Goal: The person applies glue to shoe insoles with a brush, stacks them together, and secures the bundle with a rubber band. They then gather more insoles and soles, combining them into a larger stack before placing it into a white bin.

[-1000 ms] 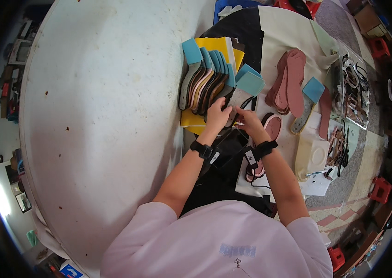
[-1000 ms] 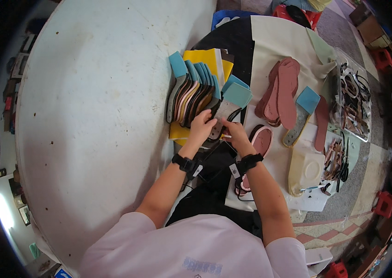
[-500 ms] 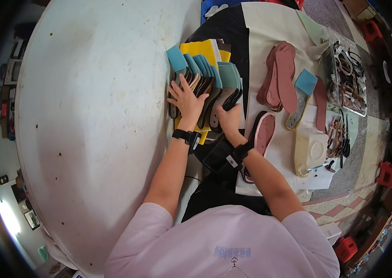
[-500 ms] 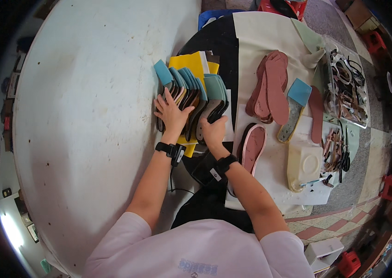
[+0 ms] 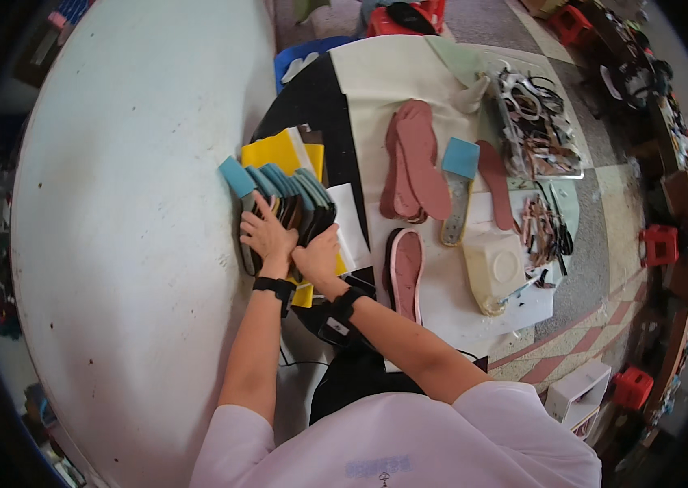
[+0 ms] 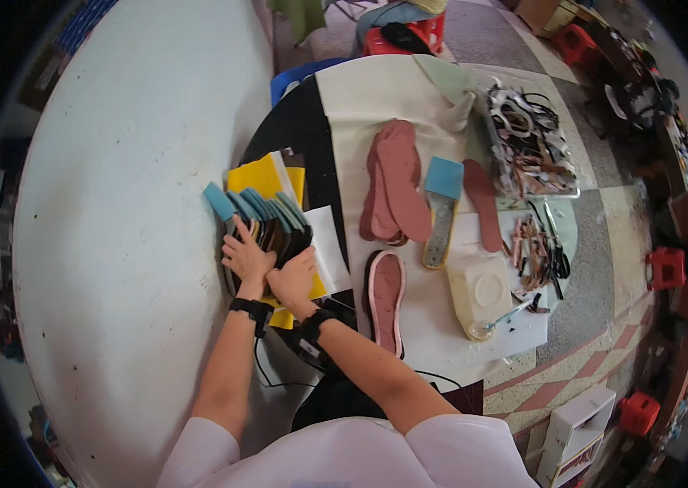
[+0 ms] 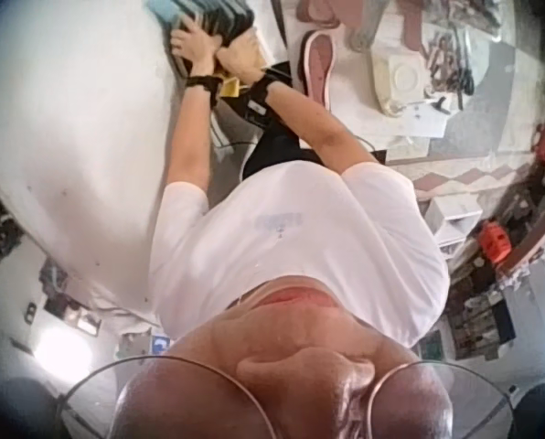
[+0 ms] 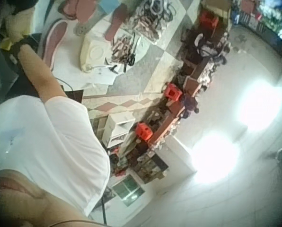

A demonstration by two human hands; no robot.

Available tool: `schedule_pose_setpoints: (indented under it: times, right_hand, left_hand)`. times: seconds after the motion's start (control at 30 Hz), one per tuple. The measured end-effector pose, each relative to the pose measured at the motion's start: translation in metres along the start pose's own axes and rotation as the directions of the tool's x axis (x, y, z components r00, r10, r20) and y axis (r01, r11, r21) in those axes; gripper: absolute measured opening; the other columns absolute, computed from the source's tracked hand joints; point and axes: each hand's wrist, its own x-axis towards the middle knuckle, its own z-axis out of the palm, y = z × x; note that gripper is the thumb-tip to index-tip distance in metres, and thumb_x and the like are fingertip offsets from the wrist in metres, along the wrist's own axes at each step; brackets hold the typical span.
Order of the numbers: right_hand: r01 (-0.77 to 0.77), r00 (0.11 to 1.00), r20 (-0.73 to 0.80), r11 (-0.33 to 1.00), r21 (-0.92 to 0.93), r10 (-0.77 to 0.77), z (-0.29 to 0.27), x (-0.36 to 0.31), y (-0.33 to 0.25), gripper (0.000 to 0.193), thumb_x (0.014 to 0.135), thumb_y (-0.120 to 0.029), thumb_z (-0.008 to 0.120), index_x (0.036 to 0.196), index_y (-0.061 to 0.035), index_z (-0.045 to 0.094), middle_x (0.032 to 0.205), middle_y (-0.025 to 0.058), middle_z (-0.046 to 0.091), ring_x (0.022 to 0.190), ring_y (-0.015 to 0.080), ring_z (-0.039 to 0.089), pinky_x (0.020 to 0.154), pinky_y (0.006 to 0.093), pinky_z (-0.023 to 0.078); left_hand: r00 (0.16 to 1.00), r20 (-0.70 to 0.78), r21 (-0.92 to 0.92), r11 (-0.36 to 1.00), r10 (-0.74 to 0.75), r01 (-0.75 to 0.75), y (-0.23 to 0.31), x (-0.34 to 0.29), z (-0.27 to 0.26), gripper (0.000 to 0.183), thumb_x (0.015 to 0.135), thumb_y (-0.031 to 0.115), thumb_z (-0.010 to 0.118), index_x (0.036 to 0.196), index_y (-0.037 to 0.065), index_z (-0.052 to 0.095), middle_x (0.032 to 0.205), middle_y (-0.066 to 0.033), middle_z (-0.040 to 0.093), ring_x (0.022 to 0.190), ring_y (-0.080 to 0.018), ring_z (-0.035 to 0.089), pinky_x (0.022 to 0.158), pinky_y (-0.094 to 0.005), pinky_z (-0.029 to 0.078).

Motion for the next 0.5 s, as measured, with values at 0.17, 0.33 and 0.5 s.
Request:
schedule_pose_setpoints:
  times: [0.17,0.33,0.5]
  right_hand:
    - [-0.109,0.994,-0.003,0.994,-0.004,0.109,-0.001,0.002,-0.010,0.093,0.066,-0.018,0.067,0.132,0.0141,0.009,0.128,0.0319,0.032,0.114,0.0454,0.037,0.096,0.0450,0.035]
    - [0.049,0.993,-0.099,0.986,-0.162,-0.065,0.002,-0.004,-0.002,0.091,0.073,-0.025,0.067,0.133,0.0125,0.011,0.125,0.0256,0.036,0.105,0.0397,0.046,0.079,0.0432,0.049]
    - [0.128,0.964,-0.222,0.987,-0.099,-0.148,0.011,0.003,0.006,0.089,0.072,-0.022,0.068,0.133,0.0130,0.012,0.117,0.0246,0.042,0.100,0.0387,0.049,0.079,0.0405,0.048]
  left_hand:
    - [0.999,0.043,-0.002,1.000,0.029,-0.029,0.005,0.004,-0.005,0.112,0.057,0.028,0.075,0.143,0.010,0.005,0.120,-0.0292,0.033,0.110,-0.0423,0.036,0.094,-0.0577,0.025]
    - [0.983,-0.167,0.199,0.979,0.072,-0.038,0.009,-0.001,0.002,0.112,0.058,0.028,0.075,0.142,0.010,0.004,0.111,-0.0231,0.037,0.100,-0.0364,0.040,0.083,-0.0513,0.032]
    - [0.994,-0.075,0.133,0.989,0.081,-0.071,0.016,0.002,-0.004,0.110,0.058,0.028,0.076,0.141,0.004,0.007,0.106,-0.0225,0.040,0.096,-0.0344,0.044,0.079,-0.0464,0.036]
